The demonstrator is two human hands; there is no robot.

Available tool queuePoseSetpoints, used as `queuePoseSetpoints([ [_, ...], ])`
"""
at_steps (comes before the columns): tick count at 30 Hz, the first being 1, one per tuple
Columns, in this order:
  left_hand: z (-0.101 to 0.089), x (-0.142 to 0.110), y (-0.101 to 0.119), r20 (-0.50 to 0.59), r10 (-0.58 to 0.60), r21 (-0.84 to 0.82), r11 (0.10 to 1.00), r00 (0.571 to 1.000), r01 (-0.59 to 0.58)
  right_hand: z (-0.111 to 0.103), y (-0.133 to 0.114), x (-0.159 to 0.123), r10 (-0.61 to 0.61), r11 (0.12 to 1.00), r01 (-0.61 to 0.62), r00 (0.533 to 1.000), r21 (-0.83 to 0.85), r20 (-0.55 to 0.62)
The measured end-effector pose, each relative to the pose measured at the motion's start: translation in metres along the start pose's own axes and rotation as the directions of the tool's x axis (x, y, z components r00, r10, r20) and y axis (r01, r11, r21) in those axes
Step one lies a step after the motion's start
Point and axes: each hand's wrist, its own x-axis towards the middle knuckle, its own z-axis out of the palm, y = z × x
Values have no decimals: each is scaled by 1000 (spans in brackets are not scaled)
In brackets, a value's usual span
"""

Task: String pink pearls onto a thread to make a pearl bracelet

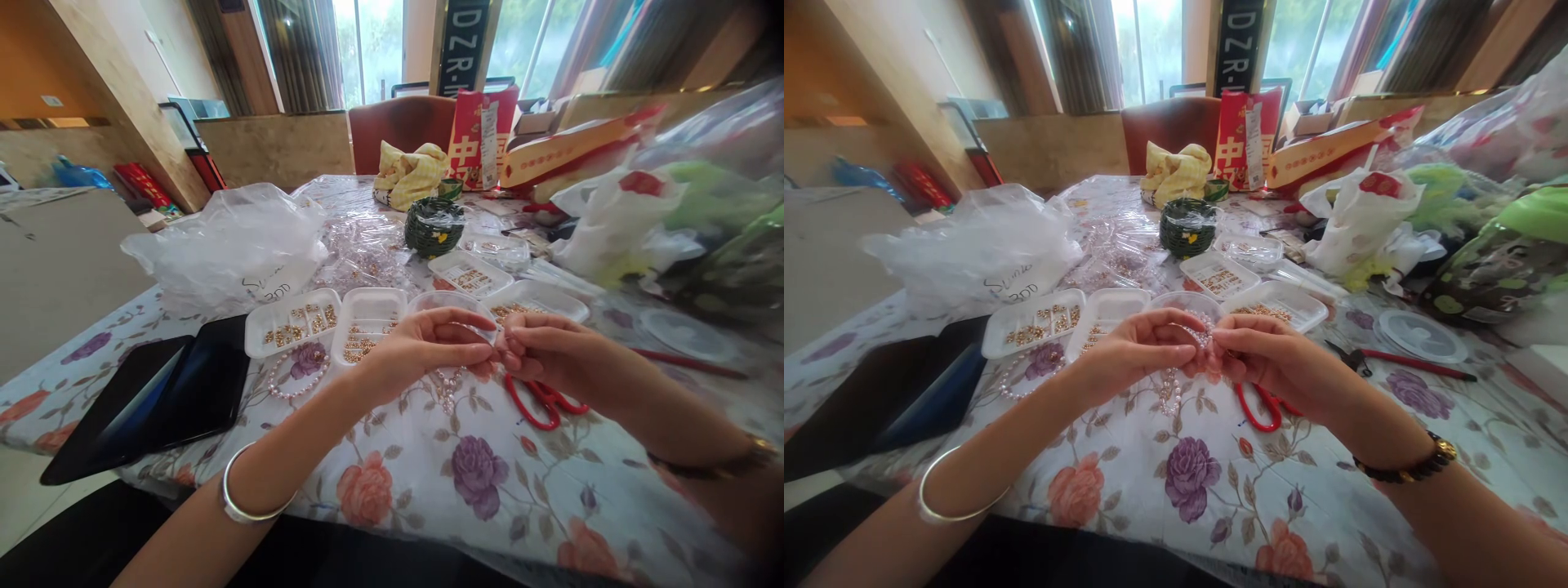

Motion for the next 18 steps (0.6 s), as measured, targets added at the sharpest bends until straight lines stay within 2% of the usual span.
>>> queuePoseSetpoints([
  [9, 1, 0, 2, 7, -65, -36, 997, 998, 66, 1, -3, -1, -27, 998, 27, 1000, -53, 9],
  [18, 0, 0, 1, 19, -71, -50, 996, 997, 72, 1, -3, 0, -35, 997, 32, 999, -74, -36],
])
